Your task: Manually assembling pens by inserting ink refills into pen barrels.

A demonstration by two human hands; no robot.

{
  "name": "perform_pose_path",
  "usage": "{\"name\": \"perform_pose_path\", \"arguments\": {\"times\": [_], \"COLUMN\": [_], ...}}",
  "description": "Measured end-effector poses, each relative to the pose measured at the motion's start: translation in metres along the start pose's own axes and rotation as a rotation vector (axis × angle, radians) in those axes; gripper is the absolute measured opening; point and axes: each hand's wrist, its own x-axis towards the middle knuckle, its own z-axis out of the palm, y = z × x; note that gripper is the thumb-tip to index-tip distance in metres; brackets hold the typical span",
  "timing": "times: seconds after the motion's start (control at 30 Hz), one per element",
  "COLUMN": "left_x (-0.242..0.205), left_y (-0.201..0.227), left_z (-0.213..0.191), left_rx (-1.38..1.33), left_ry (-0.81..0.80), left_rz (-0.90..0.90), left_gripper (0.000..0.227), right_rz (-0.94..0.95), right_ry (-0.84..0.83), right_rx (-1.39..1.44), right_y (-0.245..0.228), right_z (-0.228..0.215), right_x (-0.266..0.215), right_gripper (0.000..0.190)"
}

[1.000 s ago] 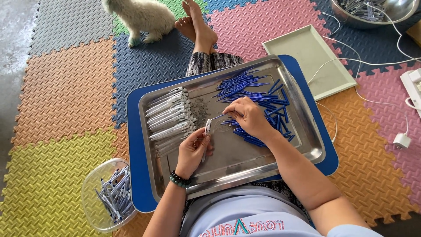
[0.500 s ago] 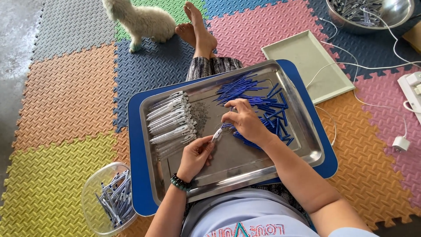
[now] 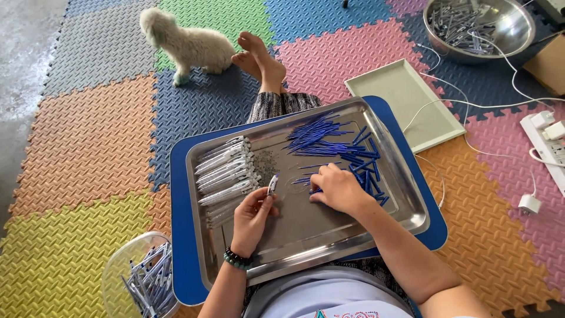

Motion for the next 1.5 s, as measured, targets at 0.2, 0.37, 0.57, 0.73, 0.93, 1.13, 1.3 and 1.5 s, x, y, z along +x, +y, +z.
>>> {"name": "perform_pose_path", "arguments": {"times": [0.2,0.37,0.57,0.73,0.93,1.13,1.3,1.5], "left_x": [0.000,-0.001,-0.002,-0.002,-0.004,-0.005,-0.006,-0.005], "left_y": [0.000,0.005,0.002,-0.001,-0.007,-0.004,-0.011,-0.007], "left_z": [0.000,0.004,0.006,0.004,0.003,0.004,0.003,0.004], "left_rx": [-0.057,-0.097,-0.067,-0.039,-0.040,-0.053,-0.010,-0.079], "left_ry": [0.021,-0.002,-0.075,-0.117,-0.142,-0.145,-0.169,-0.196], "left_rz": [-0.067,-0.120,-0.134,-0.141,-0.147,-0.174,-0.175,-0.207], "left_gripper": [0.026,0.027,0.036,0.042,0.045,0.045,0.046,0.045], "right_rz": [0.011,0.004,-0.018,-0.039,0.022,-0.112,-0.160,-0.026], "right_ry": [-0.094,-0.131,0.057,0.233,0.355,0.391,0.379,0.328], "right_rx": [0.018,0.186,0.572,0.927,1.032,1.024,1.001,1.224], "right_y": [-0.002,-0.015,-0.039,-0.048,-0.040,-0.036,-0.036,-0.028], "right_z": [0.012,-0.031,-0.078,-0.057,-0.026,-0.025,-0.023,-0.018], "right_x": [0.003,-0.001,0.002,0.010,0.014,0.015,0.014,0.017], "right_gripper": [0.020,0.014,0.008,0.009,0.006,0.013,0.013,0.026]}}
